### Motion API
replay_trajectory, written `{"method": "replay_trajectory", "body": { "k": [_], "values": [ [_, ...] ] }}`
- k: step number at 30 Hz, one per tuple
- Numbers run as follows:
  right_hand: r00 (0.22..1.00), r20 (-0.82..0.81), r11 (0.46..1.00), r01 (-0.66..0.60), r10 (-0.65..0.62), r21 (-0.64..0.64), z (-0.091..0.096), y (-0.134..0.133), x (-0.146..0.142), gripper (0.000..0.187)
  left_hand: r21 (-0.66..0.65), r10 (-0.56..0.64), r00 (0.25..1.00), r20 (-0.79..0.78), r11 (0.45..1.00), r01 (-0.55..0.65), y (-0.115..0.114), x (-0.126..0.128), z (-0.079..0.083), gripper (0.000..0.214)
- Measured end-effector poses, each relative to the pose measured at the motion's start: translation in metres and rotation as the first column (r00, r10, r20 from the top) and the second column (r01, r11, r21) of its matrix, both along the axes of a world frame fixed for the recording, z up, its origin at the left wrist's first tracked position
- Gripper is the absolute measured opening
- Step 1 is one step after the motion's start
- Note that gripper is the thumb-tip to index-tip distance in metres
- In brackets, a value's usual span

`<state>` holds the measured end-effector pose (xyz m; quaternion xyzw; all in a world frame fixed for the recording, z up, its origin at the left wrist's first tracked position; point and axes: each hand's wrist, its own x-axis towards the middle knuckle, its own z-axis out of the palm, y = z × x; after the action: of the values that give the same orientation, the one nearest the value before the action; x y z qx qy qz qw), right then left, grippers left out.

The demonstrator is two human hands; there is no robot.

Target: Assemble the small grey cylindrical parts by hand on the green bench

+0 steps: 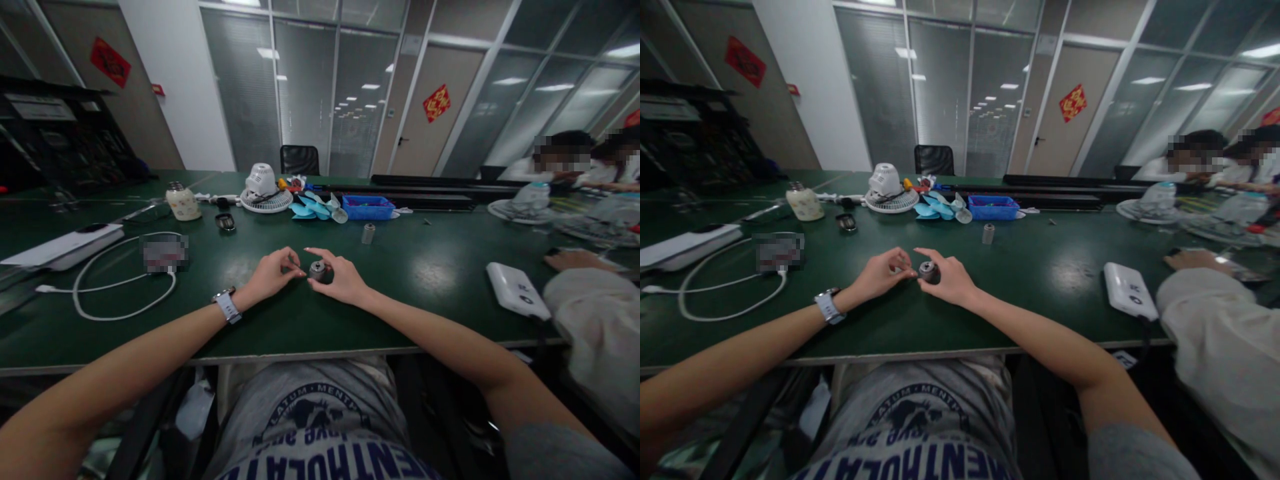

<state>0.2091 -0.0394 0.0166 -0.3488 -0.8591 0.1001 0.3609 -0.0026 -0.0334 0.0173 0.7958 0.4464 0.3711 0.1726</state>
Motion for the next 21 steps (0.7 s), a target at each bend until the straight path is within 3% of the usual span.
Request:
{"method": "replay_trajectory", "body": {
  "k": [4, 7, 9, 14, 21],
  "values": [
    [0.996, -0.077, 0.997, 0.041, -0.036, 0.072, 0.017, 0.01, 0.015, 0.063, -0.114, -0.068, 0.998, -0.015, 0.991, 0.065, 0.003, 0.002, -0.004, 0.021],
    [0.956, -0.173, 0.952, 0.264, -0.237, 0.155, 0.031, 0.036, 0.048, 0.062, -0.12, -0.067, 0.997, -0.024, 0.991, 0.064, 0.002, 0.003, -0.004, 0.022],
    [0.89, -0.197, 0.876, 0.445, -0.411, 0.187, 0.033, 0.06, 0.077, 0.063, -0.121, -0.069, 0.997, -0.021, 0.99, 0.066, 0.001, 0.002, -0.003, 0.023],
    [0.708, -0.081, 0.691, 0.703, -0.701, 0.17, 0.012, 0.108, 0.135, 0.06, -0.082, -0.024, 1.0, -0.014, 0.996, 0.023, -0.001, 0.004, 0.0, 0.023],
    [0.587, 0.18, 0.607, 0.79, -0.789, 0.083, -0.008, 0.119, 0.139, 0.06, -0.002, 0.102, 0.992, 0.081, 0.995, -0.102, 0.0, 0.005, 0.0, 0.022]
  ]
}}
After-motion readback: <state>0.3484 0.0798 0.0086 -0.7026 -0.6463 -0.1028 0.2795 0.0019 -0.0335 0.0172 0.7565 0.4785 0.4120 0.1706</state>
